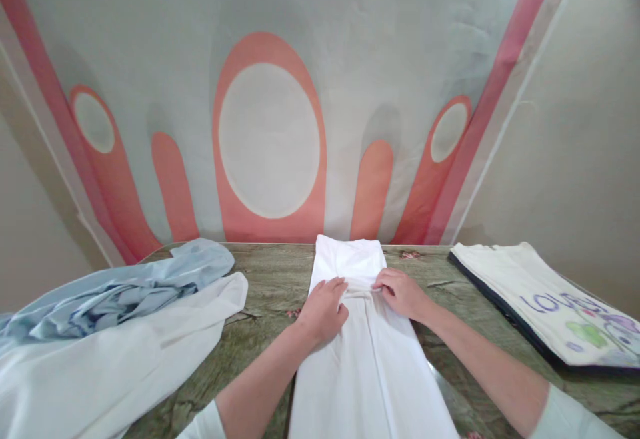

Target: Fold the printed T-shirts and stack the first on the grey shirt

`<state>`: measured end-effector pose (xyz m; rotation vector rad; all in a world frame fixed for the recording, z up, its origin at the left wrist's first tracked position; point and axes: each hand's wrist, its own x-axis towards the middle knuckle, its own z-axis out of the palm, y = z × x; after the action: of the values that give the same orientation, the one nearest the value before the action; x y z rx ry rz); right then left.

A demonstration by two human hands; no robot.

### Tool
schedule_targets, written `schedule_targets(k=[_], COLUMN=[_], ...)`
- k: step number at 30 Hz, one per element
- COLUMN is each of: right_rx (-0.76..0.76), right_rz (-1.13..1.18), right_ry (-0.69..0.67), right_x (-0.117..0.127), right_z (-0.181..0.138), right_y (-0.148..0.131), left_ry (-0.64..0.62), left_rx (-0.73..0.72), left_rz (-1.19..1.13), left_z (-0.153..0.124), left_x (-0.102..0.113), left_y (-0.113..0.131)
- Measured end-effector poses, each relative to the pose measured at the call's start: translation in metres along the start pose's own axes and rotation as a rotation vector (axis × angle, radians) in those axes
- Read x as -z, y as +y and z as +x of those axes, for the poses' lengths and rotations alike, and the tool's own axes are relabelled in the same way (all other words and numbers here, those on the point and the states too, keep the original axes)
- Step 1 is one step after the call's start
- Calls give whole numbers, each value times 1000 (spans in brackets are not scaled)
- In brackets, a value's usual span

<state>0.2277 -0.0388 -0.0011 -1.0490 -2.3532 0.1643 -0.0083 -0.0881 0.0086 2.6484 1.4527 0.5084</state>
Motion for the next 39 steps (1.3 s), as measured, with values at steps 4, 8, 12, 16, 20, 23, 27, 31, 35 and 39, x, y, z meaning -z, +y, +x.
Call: schedule_targets(k=[4,8,12,16,20,23,27,31,35,39], right_rx=[-128,-278,-360,-439,-485,-502,-474,-413,-353,-344], right_rz=[54,-43,-127,-179,-216,-235,-244,-232,-238,-274], right_ry=[23,17,-10,-115,-241,-321,-375,-355,-263,-160], right_x=[6,3,-12,-29,-40,-42,-38,-37,-44,-53], right_z=[23,63,107,140,157,163,166,167,163,153], right_y=[10,20,30,38,42,41,37,35,32,32], left_ry=[0,-14,-57,-84,-78,-67,-66,-73,-71,-80], left_rx=[-11,-26,-45,-53,-57,-57,-60,-56,-44,-40], left_rz=[-19,-30,-17,-26,-34,-33,-27,-21,-8,12], left_z=[-1,-1,-3,-6,-7,-7,-7,-7,-8,-8], left_x=[0,1,3,4,3,3,4,4,2,1], left_y=[3,3,3,2,2,2,2,3,3,3])
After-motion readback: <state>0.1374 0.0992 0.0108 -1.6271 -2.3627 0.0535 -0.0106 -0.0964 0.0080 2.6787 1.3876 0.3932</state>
